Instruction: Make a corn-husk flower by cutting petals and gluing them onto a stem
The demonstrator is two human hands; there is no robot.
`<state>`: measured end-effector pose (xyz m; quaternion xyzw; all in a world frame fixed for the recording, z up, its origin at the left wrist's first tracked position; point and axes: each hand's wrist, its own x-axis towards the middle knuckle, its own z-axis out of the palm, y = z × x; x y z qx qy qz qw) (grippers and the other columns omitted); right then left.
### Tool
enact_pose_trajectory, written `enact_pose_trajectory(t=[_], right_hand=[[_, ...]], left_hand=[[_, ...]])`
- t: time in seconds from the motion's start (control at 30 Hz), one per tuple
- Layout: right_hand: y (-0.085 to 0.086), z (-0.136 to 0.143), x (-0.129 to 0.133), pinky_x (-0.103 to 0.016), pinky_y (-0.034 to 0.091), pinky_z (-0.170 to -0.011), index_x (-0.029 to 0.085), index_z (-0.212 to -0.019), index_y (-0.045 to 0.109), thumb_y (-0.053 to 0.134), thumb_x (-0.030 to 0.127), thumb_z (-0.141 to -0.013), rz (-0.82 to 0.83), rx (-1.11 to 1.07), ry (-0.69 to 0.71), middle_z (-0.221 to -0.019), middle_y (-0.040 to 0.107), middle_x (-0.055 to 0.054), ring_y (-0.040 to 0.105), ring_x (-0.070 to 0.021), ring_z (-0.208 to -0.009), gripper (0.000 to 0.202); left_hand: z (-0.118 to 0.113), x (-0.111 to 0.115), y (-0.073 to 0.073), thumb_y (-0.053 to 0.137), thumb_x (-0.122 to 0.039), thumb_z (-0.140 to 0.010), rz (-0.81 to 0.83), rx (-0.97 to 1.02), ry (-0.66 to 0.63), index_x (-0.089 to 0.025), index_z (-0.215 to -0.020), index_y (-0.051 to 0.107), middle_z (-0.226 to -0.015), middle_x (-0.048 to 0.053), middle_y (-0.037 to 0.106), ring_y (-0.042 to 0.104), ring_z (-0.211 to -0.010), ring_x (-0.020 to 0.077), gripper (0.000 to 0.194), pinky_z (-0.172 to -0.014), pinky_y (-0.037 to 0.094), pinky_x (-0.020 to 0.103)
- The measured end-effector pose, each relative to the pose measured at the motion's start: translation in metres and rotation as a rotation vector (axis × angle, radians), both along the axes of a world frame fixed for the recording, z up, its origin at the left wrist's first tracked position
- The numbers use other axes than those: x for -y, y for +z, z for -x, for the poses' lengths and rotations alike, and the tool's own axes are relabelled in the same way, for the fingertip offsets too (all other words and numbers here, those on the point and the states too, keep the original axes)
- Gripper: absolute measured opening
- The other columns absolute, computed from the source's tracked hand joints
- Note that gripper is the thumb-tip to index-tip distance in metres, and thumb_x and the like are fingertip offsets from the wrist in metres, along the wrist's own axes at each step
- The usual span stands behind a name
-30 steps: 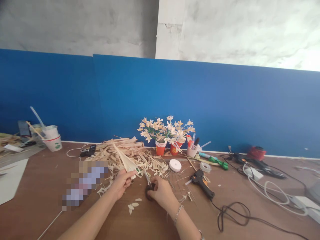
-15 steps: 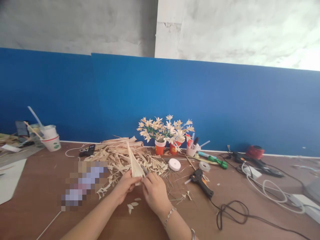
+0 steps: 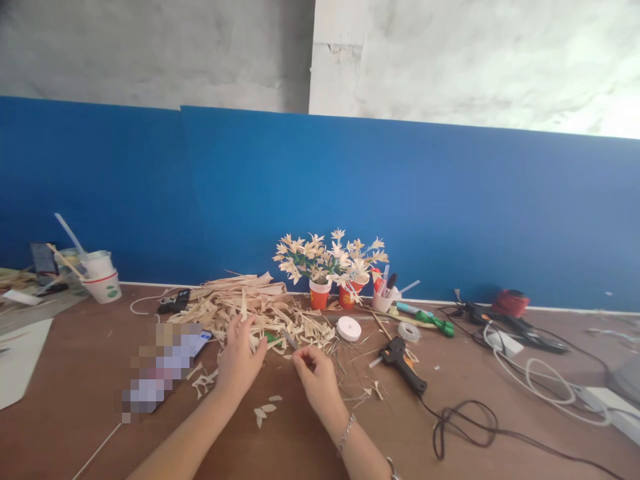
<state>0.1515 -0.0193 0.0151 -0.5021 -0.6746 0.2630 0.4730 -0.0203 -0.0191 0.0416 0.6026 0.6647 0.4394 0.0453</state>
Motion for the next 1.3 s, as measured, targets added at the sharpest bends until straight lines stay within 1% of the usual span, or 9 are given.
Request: enact_pose_trajectory(t=[0.03,0.17,0.23,0.47,0.63,0.73,0.87,1.2,1.3], right_hand=[[0.000,0.000,0.000,-0.022,0.040,-0.052,0.015,-0.069,0.059,0.051,0.040,-0.081,0.026,-0.026,0.022,-0.061,0.058,-0.002,0.051,-0.0130,-0.055,0.028],[0.001,-0.001,0.001,-0.022,0.040,-0.055,0.015,-0.071,0.058,0.054,0.041,-0.078,0.104,-0.139,0.104,-0.065,0.058,-0.002,0.051,-0.0135,-0.059,0.028],[0.001,-0.002,0.001,-0.023,0.040,-0.056,0.015,-0.071,0.058,0.055,0.041,-0.078,0.091,-0.147,0.120,-0.065,0.058,-0.002,0.051,-0.0136,-0.061,0.027],[0.008,-0.002,0.004,-0.023,0.041,-0.057,0.016,-0.070,0.056,0.049,0.036,-0.082,-0.012,-0.044,0.087,-0.066,0.057,-0.002,0.052,-0.0145,-0.062,0.024],[0.009,-0.004,0.007,-0.026,0.045,-0.066,0.017,-0.087,0.062,0.047,0.030,-0.083,-0.083,0.087,0.075,-0.080,0.064,-0.006,0.058,-0.0175,-0.072,0.020],[0.008,-0.005,0.007,-0.026,0.044,-0.068,0.018,-0.079,0.063,0.044,0.025,-0.084,-0.162,0.240,0.073,-0.077,0.064,-0.006,0.058,-0.0178,-0.074,0.021],[0.009,-0.001,0.010,-0.024,0.041,-0.063,0.017,-0.073,0.061,0.046,0.019,-0.081,-0.238,0.419,-0.028,-0.071,0.063,-0.006,0.057,-0.0167,-0.068,0.017],[0.010,-0.001,0.010,-0.022,0.036,-0.057,0.019,-0.066,0.057,0.048,0.018,-0.074,-0.137,0.490,-0.301,-0.065,0.063,-0.003,0.057,-0.0150,-0.060,0.012],[0.012,-0.009,0.006,-0.023,0.039,-0.058,0.019,-0.072,0.058,0.046,0.023,-0.078,-0.132,0.408,-0.263,-0.068,0.063,-0.003,0.057,-0.0156,-0.062,0.015]], left_hand=[[-0.002,0.004,0.003,0.050,-0.027,-0.079,-0.042,-0.035,-0.041,-0.022,-0.113,0.053,-0.132,0.013,0.040,0.061,-0.085,0.0239,0.034,-0.067,0.046,0.032],[-0.014,0.013,0.008,0.050,-0.024,-0.080,-0.149,-0.125,-0.486,-0.021,-0.088,0.063,-0.097,0.008,0.059,0.055,-0.093,0.0223,0.015,-0.082,0.043,0.033],[-0.018,0.014,0.007,0.048,-0.022,-0.082,-0.122,-0.128,-0.563,-0.021,-0.082,0.063,-0.085,0.006,0.061,0.054,-0.085,0.0210,0.015,-0.078,0.042,0.033],[-0.019,0.010,0.000,0.046,-0.019,-0.082,-0.059,-0.155,-0.526,-0.020,-0.071,0.060,-0.074,0.005,0.061,0.051,-0.078,0.0211,0.018,-0.072,0.038,0.033],[-0.020,0.011,0.000,0.047,-0.015,-0.080,-0.051,-0.169,-0.531,-0.021,-0.069,0.060,-0.071,0.004,0.062,0.051,-0.077,0.0206,0.018,-0.071,0.035,0.033],[-0.023,0.012,-0.002,0.048,-0.012,-0.076,-0.040,-0.200,-0.513,-0.021,-0.066,0.059,-0.068,0.003,0.061,0.051,-0.076,0.0206,0.017,-0.070,0.034,0.032],[-0.028,0.013,-0.005,0.049,-0.012,-0.074,-0.018,-0.214,-0.423,-0.020,-0.062,0.056,-0.065,0.002,0.059,0.051,-0.074,0.0199,0.015,-0.070,0.032,0.032],[-0.031,0.014,-0.007,0.051,-0.012,-0.072,-0.039,-0.181,-0.294,-0.020,-0.060,0.057,-0.064,0.001,0.060,0.053,-0.072,0.0195,0.016,-0.071,0.031,0.033],[-0.027,0.011,-0.006,0.049,-0.014,-0.074,-0.026,-0.166,-0.276,-0.020,-0.060,0.057,-0.064,0.001,0.060,0.054,-0.072,0.0196,0.017,-0.071,0.032,0.032]])
